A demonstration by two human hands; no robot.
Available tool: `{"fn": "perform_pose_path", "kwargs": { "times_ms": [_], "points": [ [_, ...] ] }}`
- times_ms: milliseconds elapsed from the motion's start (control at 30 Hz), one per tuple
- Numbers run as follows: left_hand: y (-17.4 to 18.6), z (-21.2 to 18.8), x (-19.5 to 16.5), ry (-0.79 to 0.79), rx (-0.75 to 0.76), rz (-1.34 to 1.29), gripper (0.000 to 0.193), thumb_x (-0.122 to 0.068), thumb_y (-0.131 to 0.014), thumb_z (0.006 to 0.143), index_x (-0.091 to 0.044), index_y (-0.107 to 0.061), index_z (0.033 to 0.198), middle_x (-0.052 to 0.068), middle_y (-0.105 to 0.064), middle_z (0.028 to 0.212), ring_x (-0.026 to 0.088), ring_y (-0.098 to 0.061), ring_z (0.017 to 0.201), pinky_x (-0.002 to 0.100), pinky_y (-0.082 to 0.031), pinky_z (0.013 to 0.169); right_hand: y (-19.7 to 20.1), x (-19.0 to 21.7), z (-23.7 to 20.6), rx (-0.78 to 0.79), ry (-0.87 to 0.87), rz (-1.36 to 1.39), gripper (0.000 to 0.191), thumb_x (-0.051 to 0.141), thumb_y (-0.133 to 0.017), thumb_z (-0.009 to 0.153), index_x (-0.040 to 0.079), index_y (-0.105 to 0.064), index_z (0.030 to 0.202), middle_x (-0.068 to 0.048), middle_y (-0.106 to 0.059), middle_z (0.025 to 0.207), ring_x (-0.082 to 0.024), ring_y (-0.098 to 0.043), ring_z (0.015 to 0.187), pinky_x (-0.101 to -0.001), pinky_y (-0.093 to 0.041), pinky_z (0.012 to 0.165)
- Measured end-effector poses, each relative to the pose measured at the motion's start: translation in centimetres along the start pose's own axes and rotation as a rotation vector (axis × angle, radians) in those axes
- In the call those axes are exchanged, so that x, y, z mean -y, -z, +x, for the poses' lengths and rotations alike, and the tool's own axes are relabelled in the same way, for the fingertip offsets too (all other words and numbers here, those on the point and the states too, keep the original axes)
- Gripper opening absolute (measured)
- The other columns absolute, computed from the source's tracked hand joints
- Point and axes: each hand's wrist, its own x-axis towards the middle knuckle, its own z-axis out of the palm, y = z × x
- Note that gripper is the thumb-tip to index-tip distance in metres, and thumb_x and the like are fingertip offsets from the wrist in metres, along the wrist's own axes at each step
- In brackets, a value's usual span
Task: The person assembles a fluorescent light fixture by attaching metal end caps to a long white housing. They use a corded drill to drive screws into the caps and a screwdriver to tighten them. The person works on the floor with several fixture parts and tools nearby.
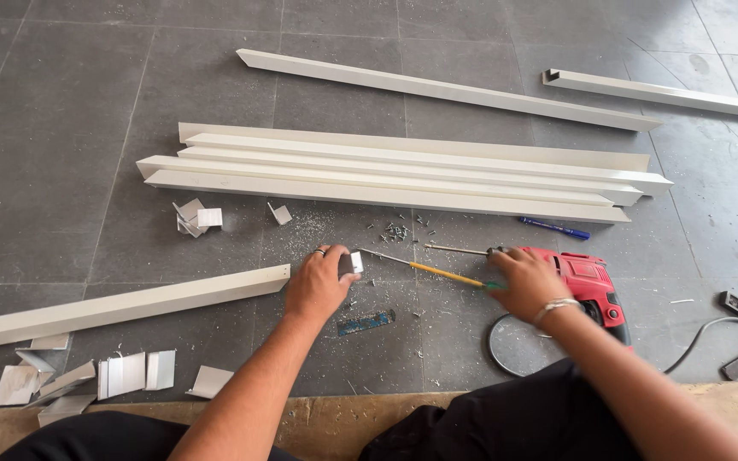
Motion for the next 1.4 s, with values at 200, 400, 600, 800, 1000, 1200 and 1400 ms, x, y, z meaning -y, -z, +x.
{"fn": "perform_pose_path", "kwargs": {
  "times_ms": [200, 400, 600, 800, 1000, 1200, 1400],
  "points": [
    [0.0, -2.0, -3.4, -0.111, -0.065, -0.124, 0.047, -0.034, -0.085, 0.083, -0.011, -0.061, 0.117, 0.012, -0.068, 0.107, 0.029, -0.071, 0.098, 0.040, -0.060, 0.077, -2.1, 10.4, 3.9, 0.241, -0.448, 0.826, 0.038, 0.044, -0.073, 0.088, 0.011, -0.079, 0.106, -0.007, -0.081, 0.088, -0.015, -0.077, 0.076, -0.0302, -0.061, 0.074],
    [-0.2, -3.2, -3.8, -0.227, -0.167, -0.055, 0.039, -0.027, -0.086, 0.078, -0.009, -0.066, 0.106, 0.010, -0.073, 0.105, 0.029, -0.071, 0.099, 0.041, -0.059, 0.079, -4.9, 13.1, 3.9, 0.147, -0.539, 1.020, 0.033, 0.033, -0.078, 0.086, 0.004, -0.081, 0.100, -0.006, -0.079, 0.077, -0.012, -0.073, 0.064, -0.0285, -0.059, 0.063],
    [-2.4, -1.9, -3.8, -0.164, -0.030, -0.004, 0.039, -0.027, -0.082, 0.084, -0.008, -0.065, 0.113, 0.011, -0.073, 0.101, 0.028, -0.072, 0.097, 0.041, -0.060, 0.079, -7.4, 11.8, 4.1, 0.150, -0.693, 1.147, 0.027, 0.025, -0.080, 0.085, -0.001, -0.079, 0.092, -0.009, -0.077, 0.075, -0.013, -0.068, 0.060, -0.0308, -0.055, 0.058],
    [-2.6, -1.1, -3.1, -0.163, -0.137, -0.070, 0.040, -0.025, -0.082, 0.081, -0.005, -0.067, 0.113, 0.015, -0.074, 0.101, 0.032, -0.072, 0.093, 0.043, -0.059, 0.077, -8.7, 12.2, 4.8, -0.134, -0.355, 0.724, 0.020, 0.024, -0.082, 0.083, 0.004, -0.080, 0.088, -0.010, -0.078, 0.077, -0.014, -0.070, 0.066, -0.0316, -0.057, 0.066],
    [-2.5, -0.7, -3.2, -0.137, -0.041, -0.091, 0.019, -0.025, -0.076, 0.090, -0.011, -0.069, 0.101, 0.012, -0.074, 0.089, 0.029, -0.075, 0.082, 0.043, -0.060, 0.069, -8.7, 11.9, 5.5, -0.021, -0.457, 0.827, 0.017, 0.023, -0.074, 0.089, 0.009, -0.080, 0.096, -0.005, -0.079, 0.082, -0.012, -0.074, 0.070, -0.0305, -0.058, 0.068],
    [-1.8, -0.7, -2.8, -0.109, -0.061, -0.223, 0.024, -0.031, -0.081, 0.086, -0.008, -0.074, 0.090, 0.011, -0.073, 0.077, 0.028, -0.073, 0.069, 0.042, -0.055, 0.058, -9.0, 11.9, 4.8, 0.158, -0.691, 1.484, 0.019, 0.019, -0.071, 0.093, 0.003, -0.077, 0.102, -0.005, -0.076, 0.080, -0.012, -0.067, 0.067, -0.0332, -0.060, 0.066],
    [-1.7, -0.6, -2.8, -0.006, 0.051, -0.210, 0.033, -0.043, -0.081, 0.085, -0.010, -0.075, 0.088, 0.008, -0.073, 0.068, 0.018, -0.070, 0.057, 0.037, -0.053, 0.051, -8.2, 12.4, 4.8, 0.155, -0.704, 1.548, 0.017, 0.016, -0.071, 0.094, 0.003, -0.077, 0.104, -0.007, -0.074, 0.080, -0.014, -0.068, 0.068, -0.0329, -0.062, 0.067]
  ]
}}
